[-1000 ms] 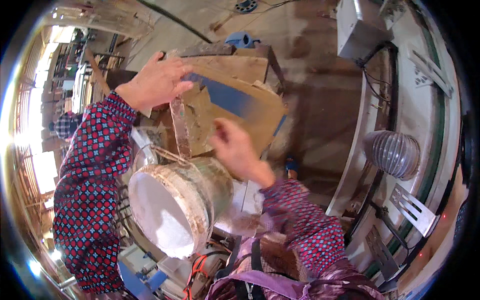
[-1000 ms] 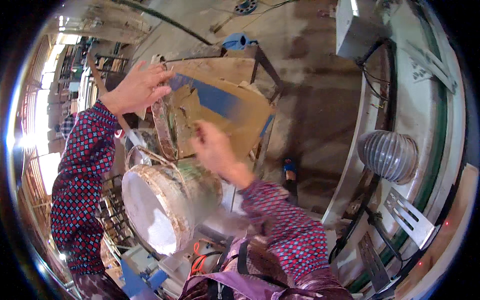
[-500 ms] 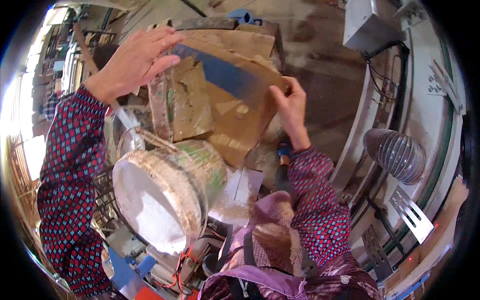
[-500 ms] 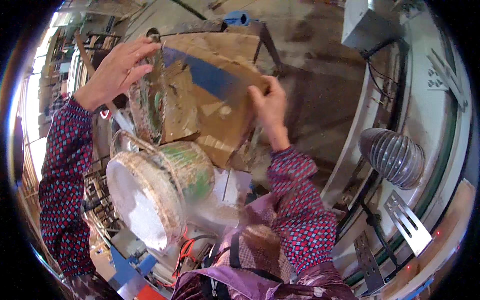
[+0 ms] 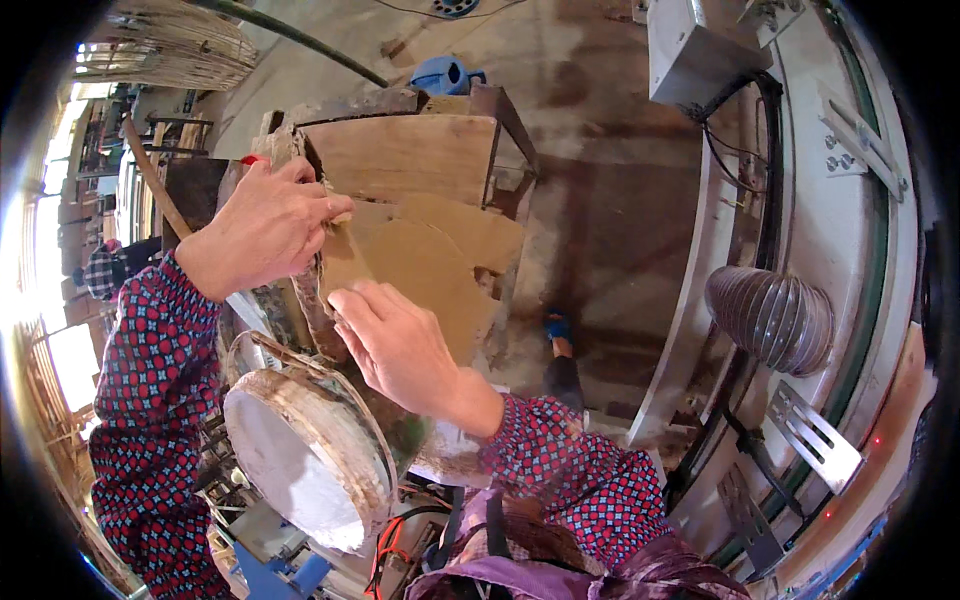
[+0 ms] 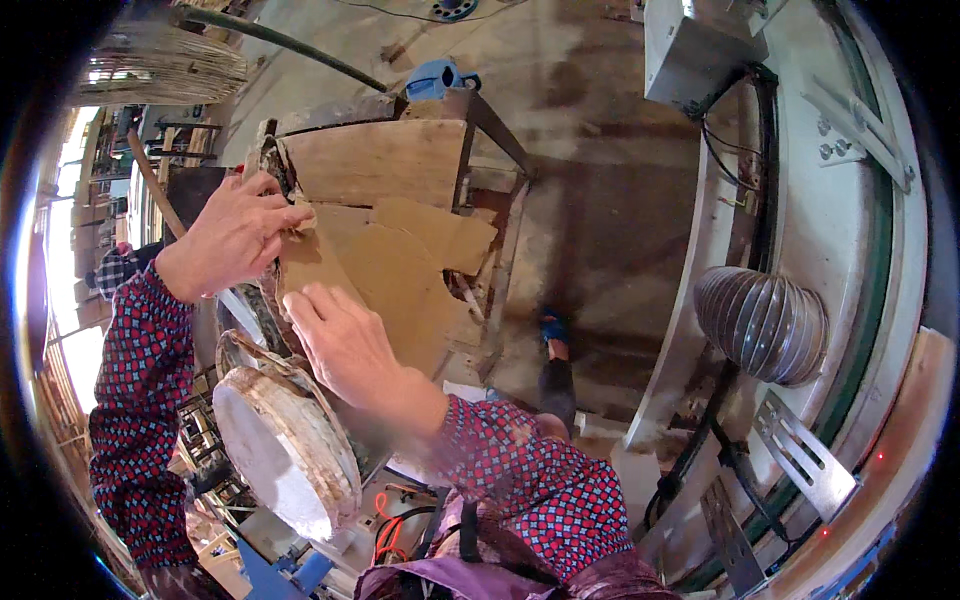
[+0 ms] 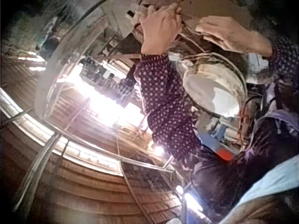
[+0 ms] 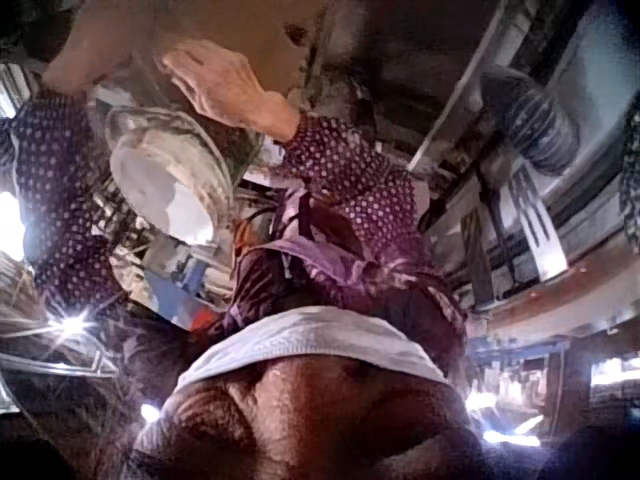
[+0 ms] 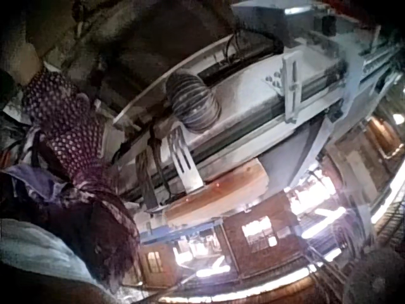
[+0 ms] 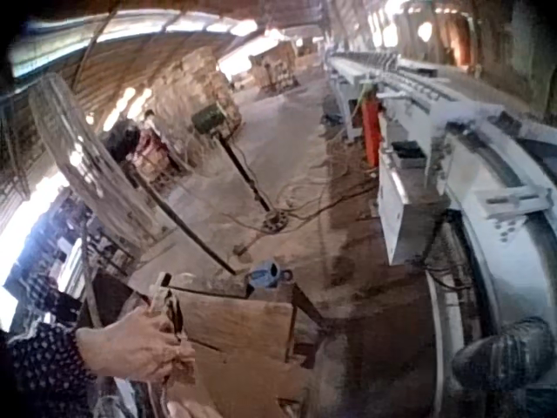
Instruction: The person applies a white paste to a machine's intake area using a red scoop and a metal scraper. They repeatedly scoop the paste from a bucket, apply it to the machine, and scrape the surface to spread the material.
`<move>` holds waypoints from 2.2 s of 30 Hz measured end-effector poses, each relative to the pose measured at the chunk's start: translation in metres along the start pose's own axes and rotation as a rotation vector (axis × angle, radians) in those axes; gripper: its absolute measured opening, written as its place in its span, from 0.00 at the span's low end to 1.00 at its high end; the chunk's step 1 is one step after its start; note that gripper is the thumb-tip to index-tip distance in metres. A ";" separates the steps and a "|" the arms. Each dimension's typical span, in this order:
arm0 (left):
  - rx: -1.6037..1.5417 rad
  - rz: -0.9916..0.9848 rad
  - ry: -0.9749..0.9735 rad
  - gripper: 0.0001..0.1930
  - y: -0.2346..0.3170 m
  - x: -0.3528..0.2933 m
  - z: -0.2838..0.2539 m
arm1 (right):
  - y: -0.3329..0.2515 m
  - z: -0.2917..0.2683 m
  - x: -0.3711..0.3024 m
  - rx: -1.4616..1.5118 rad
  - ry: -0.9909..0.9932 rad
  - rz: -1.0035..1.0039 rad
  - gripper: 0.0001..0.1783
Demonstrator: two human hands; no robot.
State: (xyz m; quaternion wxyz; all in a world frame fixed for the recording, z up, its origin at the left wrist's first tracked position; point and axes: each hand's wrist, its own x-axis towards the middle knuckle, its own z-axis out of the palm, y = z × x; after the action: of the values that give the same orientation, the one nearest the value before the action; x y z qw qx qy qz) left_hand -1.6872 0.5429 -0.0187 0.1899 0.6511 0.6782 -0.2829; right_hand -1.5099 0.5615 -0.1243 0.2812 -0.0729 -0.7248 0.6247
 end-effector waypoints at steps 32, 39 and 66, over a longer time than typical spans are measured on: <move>-0.094 -0.183 0.155 0.31 0.005 0.058 0.006 | 0.131 -0.090 -0.004 0.398 0.144 0.655 0.22; -0.127 -0.041 0.163 0.30 0.013 0.070 0.005 | 0.088 -0.054 0.012 0.314 0.089 0.477 0.15; -0.221 -0.079 0.130 0.17 0.009 0.026 -0.001 | 0.005 -0.001 -0.005 0.149 0.120 0.208 0.21</move>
State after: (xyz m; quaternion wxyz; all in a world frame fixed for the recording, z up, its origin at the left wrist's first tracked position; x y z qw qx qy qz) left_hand -1.6801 0.5636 -0.0352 0.2049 0.6157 0.7414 -0.1709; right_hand -1.5064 0.5613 -0.1305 0.2625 -0.1638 -0.6469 0.6969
